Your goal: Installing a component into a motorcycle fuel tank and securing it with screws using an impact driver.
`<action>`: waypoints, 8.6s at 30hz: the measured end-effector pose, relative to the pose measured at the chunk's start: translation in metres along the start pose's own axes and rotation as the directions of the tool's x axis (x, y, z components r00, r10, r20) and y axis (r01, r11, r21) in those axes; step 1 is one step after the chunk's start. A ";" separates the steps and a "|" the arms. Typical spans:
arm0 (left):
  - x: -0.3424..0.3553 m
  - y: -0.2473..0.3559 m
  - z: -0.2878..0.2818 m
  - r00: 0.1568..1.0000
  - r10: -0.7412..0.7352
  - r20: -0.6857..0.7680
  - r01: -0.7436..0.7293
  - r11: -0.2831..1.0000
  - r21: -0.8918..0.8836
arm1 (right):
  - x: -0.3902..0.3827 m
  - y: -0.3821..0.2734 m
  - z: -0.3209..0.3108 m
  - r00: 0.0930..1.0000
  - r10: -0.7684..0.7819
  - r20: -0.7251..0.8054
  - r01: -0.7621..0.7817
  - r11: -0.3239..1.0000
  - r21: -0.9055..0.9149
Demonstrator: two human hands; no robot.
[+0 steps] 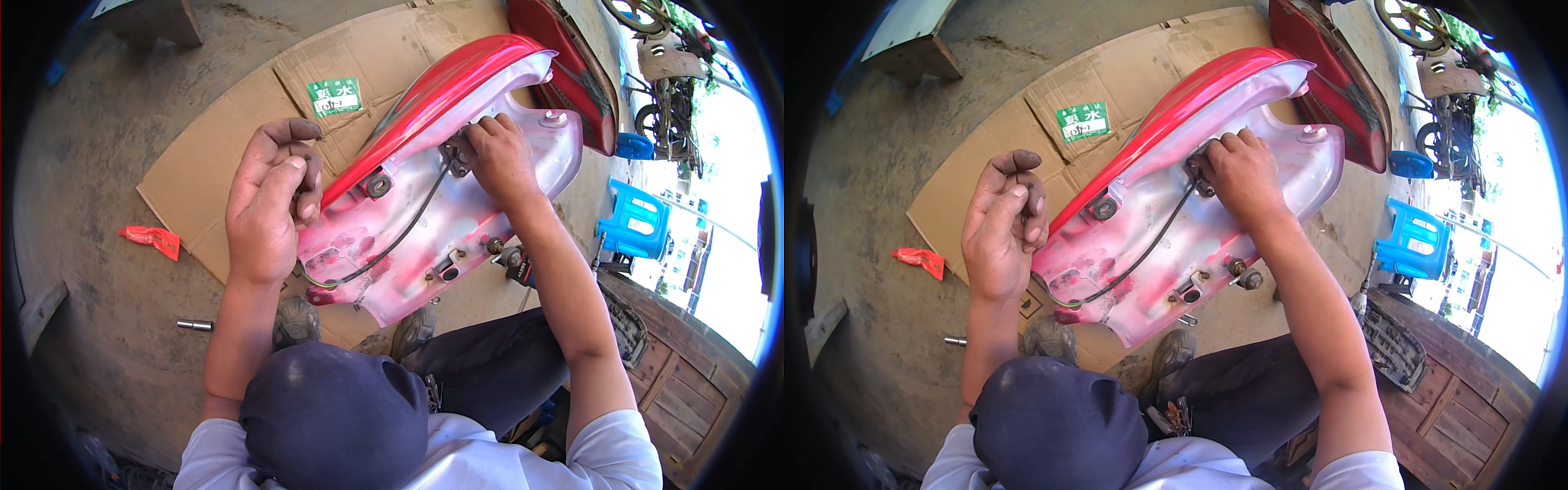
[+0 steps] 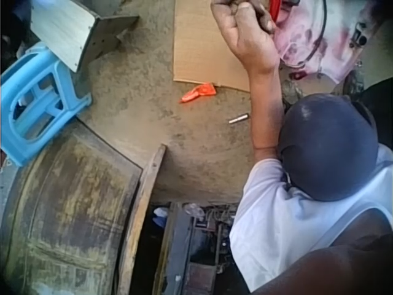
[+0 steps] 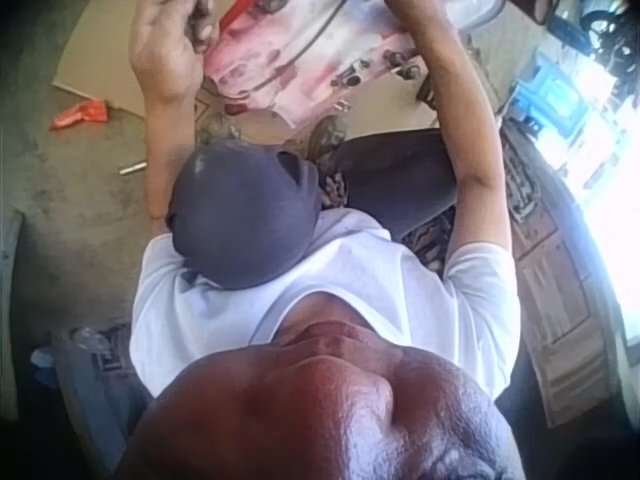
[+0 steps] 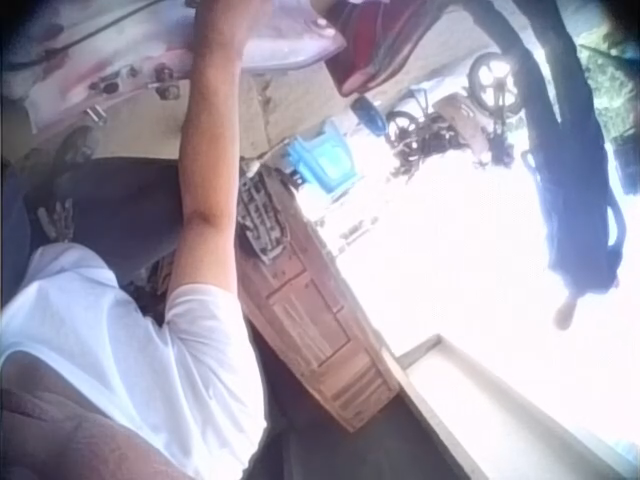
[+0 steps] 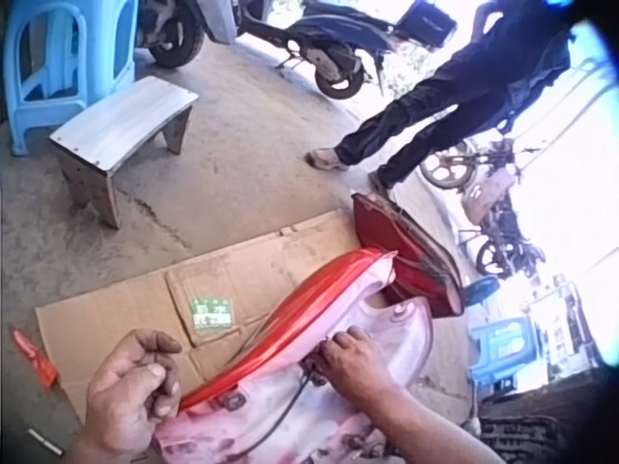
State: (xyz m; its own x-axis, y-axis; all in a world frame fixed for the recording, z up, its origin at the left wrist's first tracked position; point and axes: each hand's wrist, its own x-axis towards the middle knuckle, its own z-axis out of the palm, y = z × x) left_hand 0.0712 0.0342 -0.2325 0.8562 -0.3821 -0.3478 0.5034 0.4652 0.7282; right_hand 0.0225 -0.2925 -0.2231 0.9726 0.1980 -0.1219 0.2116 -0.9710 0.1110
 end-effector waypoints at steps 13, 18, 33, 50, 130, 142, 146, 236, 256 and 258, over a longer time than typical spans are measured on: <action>-0.007 0.008 0.052 0.959 -0.162 0.233 0.231 0.923 -0.309 | 0.037 -0.121 -0.127 0.953 -0.040 -0.301 0.198 0.834 0.516; -0.009 0.005 0.060 0.959 -0.079 0.273 0.130 0.976 -0.175 | 0.029 -0.123 -0.119 0.933 -0.002 -0.359 0.173 0.880 0.442; 0.009 -0.010 0.011 0.982 0.172 0.081 -0.190 0.910 0.368 | -0.014 -0.001 -0.063 0.890 0.315 0.329 -0.419 0.850 0.320; -0.005 -0.028 0.002 0.945 0.283 0.161 -0.291 0.510 0.810 | -0.024 -0.003 -0.010 0.843 0.319 0.433 -0.416 0.897 0.148; -0.005 -0.021 0.009 0.964 0.216 0.156 -0.241 0.457 0.856 | -0.036 -0.009 -0.028 0.910 0.298 0.289 -0.302 0.953 -0.031; -0.005 -0.021 0.009 0.971 0.194 0.137 -0.215 0.474 0.854 | -0.038 -0.016 -0.025 0.856 0.332 0.396 -0.319 0.942 -0.099; -0.005 -0.021 0.009 0.965 0.212 0.151 -0.236 0.463 0.854 | -0.043 -0.016 -0.027 0.924 0.223 0.312 -0.255 0.965 0.067; -0.003 -0.029 0.020 0.973 0.221 0.066 -0.222 0.818 0.530 | 0.012 0.043 0.021 0.944 0.226 0.240 -0.242 0.969 0.042; 0.000 -0.035 0.022 0.945 0.324 0.047 -0.301 0.804 0.512 | 0.008 0.035 0.018 0.953 0.242 0.183 -0.246 0.969 -0.003; 0.000 -0.034 0.024 0.942 0.332 0.050 -0.310 0.803 0.508 | 0.008 0.035 0.018 0.940 0.285 0.187 -0.288 0.957 -0.007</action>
State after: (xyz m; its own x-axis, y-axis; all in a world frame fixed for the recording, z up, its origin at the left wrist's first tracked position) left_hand 0.0511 -0.0008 -0.2431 0.9677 -0.2457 -0.0563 0.0797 0.0865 0.9931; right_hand 0.0360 -0.3276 -0.2383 0.9567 -0.1152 -0.2673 -0.0772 -0.9859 0.1488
